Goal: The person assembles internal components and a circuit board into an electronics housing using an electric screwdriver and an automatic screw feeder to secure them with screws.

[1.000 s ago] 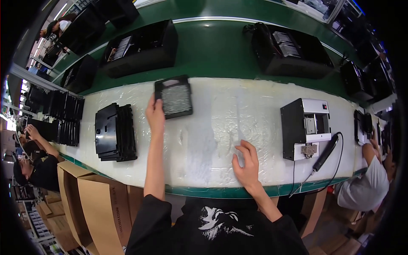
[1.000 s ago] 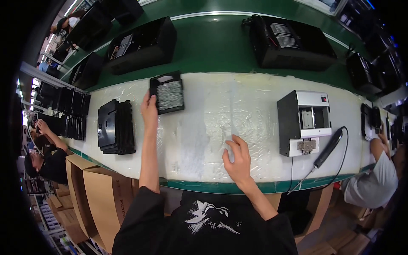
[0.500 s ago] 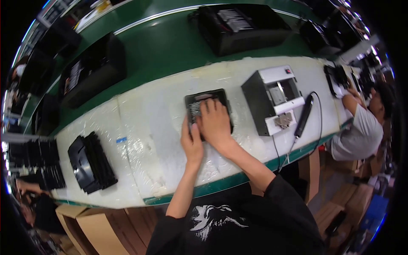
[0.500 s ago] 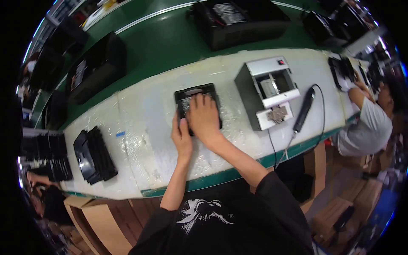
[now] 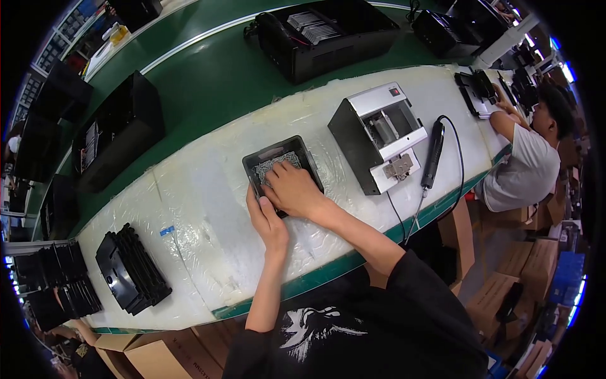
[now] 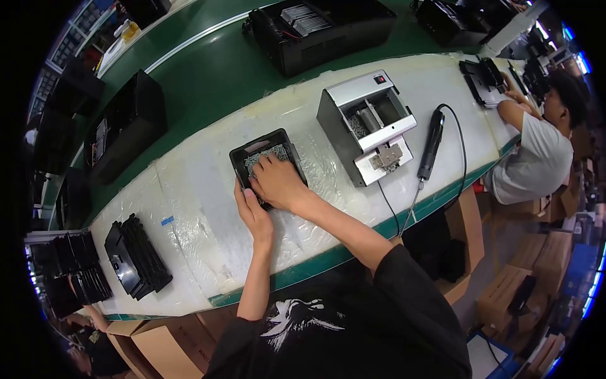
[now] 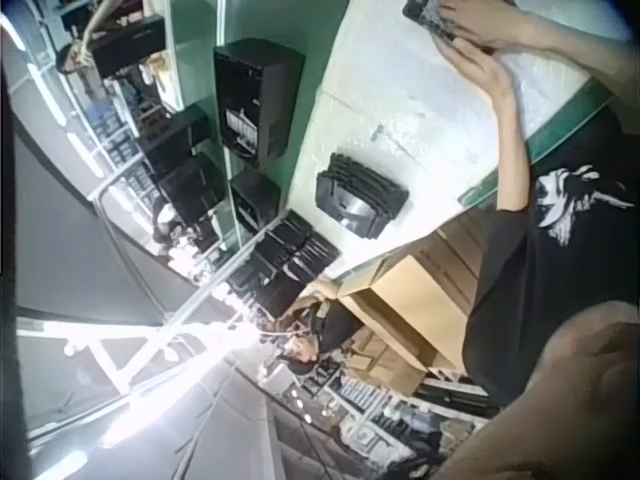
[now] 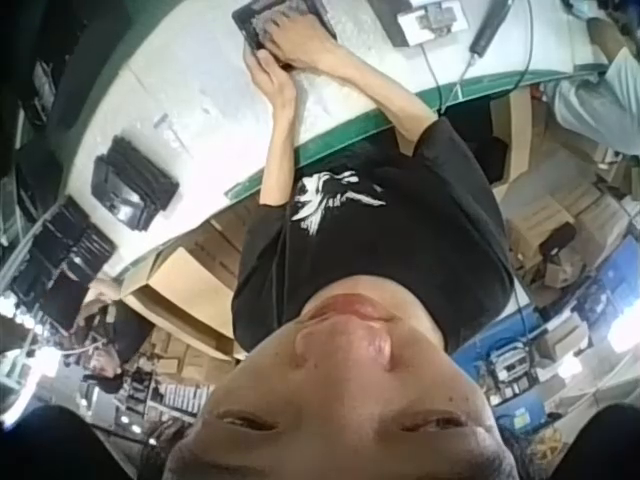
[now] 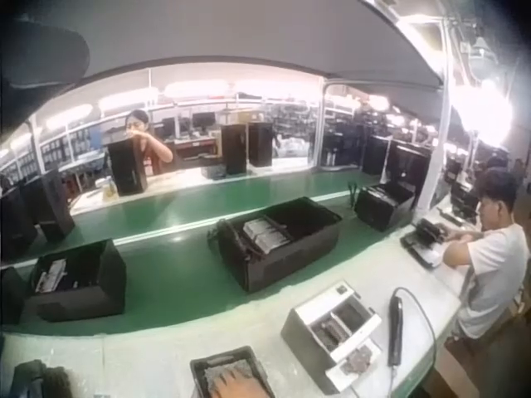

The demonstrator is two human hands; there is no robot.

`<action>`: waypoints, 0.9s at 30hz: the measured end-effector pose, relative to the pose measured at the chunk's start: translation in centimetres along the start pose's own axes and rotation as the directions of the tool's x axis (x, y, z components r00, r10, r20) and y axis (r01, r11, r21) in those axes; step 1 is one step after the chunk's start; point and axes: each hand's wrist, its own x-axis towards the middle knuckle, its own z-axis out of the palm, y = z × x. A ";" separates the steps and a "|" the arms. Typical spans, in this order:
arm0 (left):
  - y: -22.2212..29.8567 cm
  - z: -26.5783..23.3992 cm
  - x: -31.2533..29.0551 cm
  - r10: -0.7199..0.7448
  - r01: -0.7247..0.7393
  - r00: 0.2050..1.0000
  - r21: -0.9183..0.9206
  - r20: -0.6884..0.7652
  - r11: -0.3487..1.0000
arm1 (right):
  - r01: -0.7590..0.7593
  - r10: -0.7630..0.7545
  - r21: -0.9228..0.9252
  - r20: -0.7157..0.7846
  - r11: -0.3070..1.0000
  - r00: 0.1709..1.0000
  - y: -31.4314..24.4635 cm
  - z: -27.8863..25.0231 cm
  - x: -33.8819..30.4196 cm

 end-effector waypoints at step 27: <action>-0.2 -0.2 0.3 0.049 -0.049 0.999 0.018 0.010 0.999 | -0.301 0.518 0.654 -0.163 0.694 0.840 -0.6 -4.3 1.8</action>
